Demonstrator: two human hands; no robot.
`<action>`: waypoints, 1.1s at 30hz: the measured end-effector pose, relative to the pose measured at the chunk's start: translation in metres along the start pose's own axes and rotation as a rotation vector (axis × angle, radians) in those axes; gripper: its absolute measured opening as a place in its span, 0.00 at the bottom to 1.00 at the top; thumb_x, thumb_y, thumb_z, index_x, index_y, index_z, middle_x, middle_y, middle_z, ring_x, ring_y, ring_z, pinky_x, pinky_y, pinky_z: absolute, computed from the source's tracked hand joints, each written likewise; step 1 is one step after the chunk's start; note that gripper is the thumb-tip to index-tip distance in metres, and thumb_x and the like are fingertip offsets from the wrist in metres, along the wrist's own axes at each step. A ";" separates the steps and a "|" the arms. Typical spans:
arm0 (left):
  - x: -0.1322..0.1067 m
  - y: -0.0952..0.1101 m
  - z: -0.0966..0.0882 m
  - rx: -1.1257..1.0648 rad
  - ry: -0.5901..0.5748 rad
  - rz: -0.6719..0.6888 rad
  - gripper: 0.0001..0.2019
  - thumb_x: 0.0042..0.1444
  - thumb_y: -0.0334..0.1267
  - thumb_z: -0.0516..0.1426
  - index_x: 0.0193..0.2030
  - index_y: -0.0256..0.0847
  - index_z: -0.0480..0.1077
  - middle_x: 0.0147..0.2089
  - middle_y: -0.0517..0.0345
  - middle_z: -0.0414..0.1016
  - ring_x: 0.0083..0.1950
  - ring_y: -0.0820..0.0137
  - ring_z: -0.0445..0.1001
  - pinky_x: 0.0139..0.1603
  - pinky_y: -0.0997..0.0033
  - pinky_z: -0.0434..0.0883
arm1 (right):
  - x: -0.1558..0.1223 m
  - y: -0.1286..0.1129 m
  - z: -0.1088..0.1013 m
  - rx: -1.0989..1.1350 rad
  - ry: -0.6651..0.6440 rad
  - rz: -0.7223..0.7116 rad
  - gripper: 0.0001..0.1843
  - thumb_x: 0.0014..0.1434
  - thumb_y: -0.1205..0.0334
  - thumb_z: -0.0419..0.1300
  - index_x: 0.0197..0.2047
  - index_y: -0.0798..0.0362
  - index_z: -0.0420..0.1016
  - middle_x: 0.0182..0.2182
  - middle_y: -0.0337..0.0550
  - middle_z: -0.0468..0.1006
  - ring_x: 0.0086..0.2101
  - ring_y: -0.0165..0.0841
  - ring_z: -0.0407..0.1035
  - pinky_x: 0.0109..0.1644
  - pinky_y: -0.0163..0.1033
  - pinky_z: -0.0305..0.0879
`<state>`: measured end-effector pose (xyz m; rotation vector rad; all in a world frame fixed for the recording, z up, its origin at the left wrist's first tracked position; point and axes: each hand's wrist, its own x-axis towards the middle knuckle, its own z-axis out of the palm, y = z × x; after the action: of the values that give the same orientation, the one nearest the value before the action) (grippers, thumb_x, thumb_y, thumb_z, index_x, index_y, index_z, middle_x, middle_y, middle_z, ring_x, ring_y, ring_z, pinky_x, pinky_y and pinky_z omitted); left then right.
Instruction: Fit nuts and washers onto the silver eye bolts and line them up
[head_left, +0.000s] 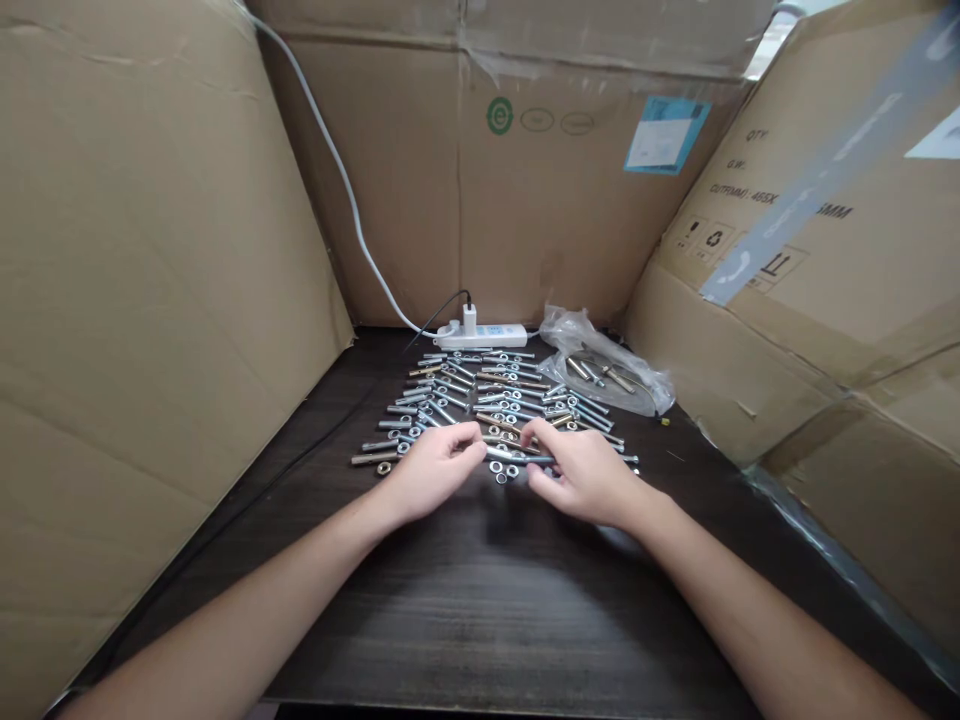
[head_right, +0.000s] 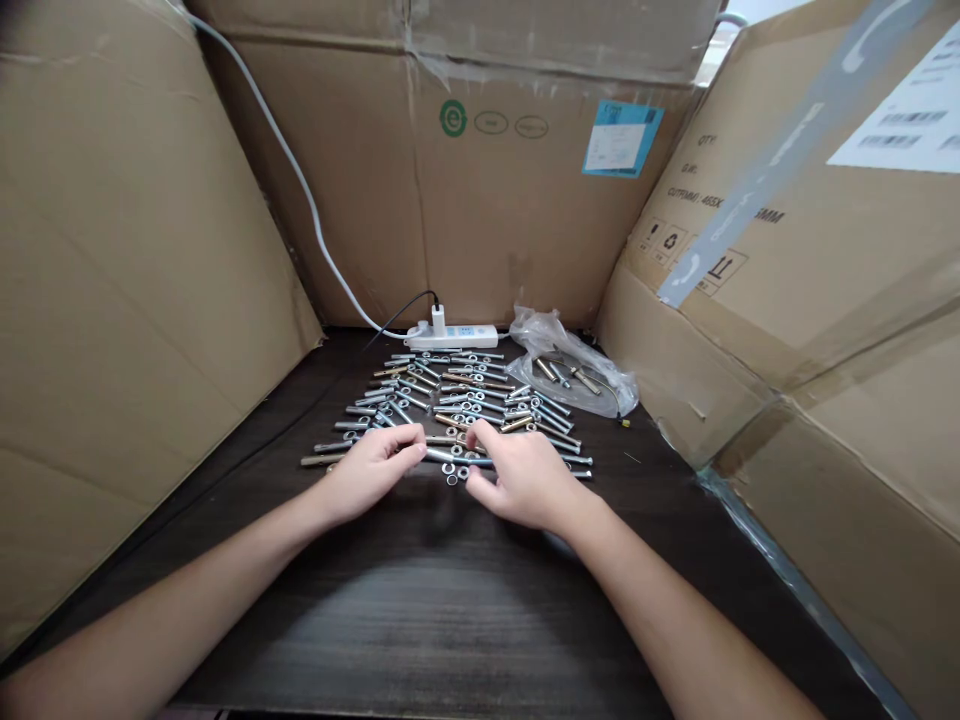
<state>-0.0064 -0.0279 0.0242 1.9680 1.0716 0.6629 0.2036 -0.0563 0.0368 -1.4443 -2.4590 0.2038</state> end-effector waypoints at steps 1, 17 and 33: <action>0.001 -0.002 -0.003 0.053 -0.028 0.002 0.13 0.58 0.39 0.48 0.24 0.38 0.57 0.24 0.66 0.56 0.28 0.75 0.56 0.29 0.75 0.54 | 0.001 0.002 -0.001 -0.020 -0.013 0.010 0.11 0.55 0.62 0.53 0.42 0.52 0.68 0.22 0.36 0.72 0.23 0.31 0.64 0.30 0.33 0.51; -0.012 0.000 -0.001 0.721 -0.186 0.085 0.11 0.56 0.42 0.51 0.26 0.41 0.64 0.27 0.61 0.71 0.27 0.71 0.67 0.26 0.72 0.52 | -0.001 0.001 0.011 0.058 -0.195 -0.036 0.03 0.53 0.66 0.54 0.34 0.52 0.67 0.30 0.38 0.73 0.29 0.29 0.64 0.31 0.32 0.52; -0.007 -0.006 0.004 0.737 -0.089 0.111 0.05 0.58 0.39 0.52 0.36 0.42 0.67 0.36 0.57 0.74 0.38 0.66 0.72 0.35 0.71 0.63 | 0.001 0.001 0.012 0.063 -0.156 -0.072 0.01 0.58 0.67 0.57 0.33 0.53 0.68 0.32 0.40 0.72 0.31 0.30 0.66 0.35 0.33 0.57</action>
<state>-0.0096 -0.0331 0.0165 2.6651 1.2718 0.2339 0.2002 -0.0544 0.0250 -1.3584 -2.5970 0.3893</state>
